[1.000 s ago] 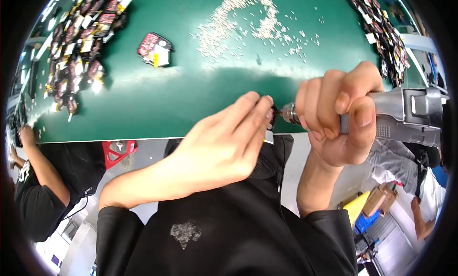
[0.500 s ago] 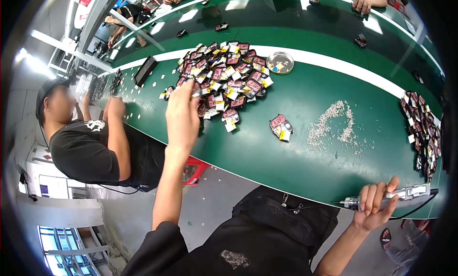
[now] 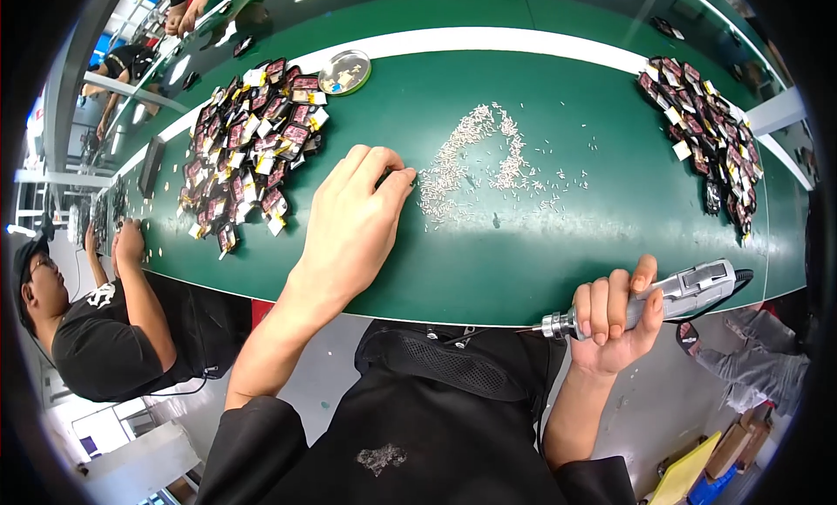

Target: Using an electric screwdriver to assemble small electronic components on a factory production line.

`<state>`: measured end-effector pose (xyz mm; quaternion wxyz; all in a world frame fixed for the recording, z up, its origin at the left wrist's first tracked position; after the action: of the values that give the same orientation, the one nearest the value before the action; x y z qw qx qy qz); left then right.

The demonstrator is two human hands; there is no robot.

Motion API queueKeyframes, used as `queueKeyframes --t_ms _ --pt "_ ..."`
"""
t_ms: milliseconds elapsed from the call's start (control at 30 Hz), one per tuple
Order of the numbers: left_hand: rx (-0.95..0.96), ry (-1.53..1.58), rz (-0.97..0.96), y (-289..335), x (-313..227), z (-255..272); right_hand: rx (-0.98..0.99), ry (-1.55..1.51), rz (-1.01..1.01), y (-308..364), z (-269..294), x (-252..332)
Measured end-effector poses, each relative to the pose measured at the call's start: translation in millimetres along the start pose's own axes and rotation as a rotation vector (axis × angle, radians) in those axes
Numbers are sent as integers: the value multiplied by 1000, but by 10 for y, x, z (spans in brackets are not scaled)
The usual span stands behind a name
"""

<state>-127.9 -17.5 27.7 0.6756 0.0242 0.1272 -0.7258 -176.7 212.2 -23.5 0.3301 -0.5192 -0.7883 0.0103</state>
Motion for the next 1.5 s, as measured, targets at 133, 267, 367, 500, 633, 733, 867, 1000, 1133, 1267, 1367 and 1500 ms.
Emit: queueKeyframes --t_ms 133,267,367,500,633,733,867,1000,1133,1267,1367,1500 --pt "-15 -112 -58 -2 -67 -50 18 -46 12 16 14 29" --pt "-20 -131 -93 -54 -38 -100 20 -48 7 39 16 38" --pt "-1 -2 33 -28 -6 -43 18 -43 6 79 22 59" --pt "0 381 138 168 -103 -74 -13 -26 -5 79 18 49" --pt "30 1058 89 403 -324 -256 72 -124 50 -46 -158 66" --pt "50 1484 118 507 -487 -492 1 -220 123 -174 -405 75" --pt "69 1902 30 513 -695 -625 -49 -185 162 -234 -575 102" --pt "79 1993 44 519 -782 -641 -40 -152 154 -230 -585 58" --pt "84 2018 39 537 -795 -665 -60 -141 155 -219 -562 26" --pt "97 2008 25 524 -774 -660 -54 -124 139 -235 -561 14" --pt "119 2035 21 530 -774 -673 -33 -115 123 -243 -580 7" --pt "89 1732 88 538 -746 -596 13 -98 96 -240 -573 -10"
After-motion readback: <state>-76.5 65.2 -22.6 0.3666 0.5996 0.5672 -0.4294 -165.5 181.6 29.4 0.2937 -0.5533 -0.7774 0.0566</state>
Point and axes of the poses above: each hand's wrist, its own y-axis away from the middle knuckle, its own z-axis out of the back of the hand, x = y × z, the point moved 8 cm from there along -y, towards the middle knuckle, and after that the axes turned 12 degrees about x, right-handed, at the moved point
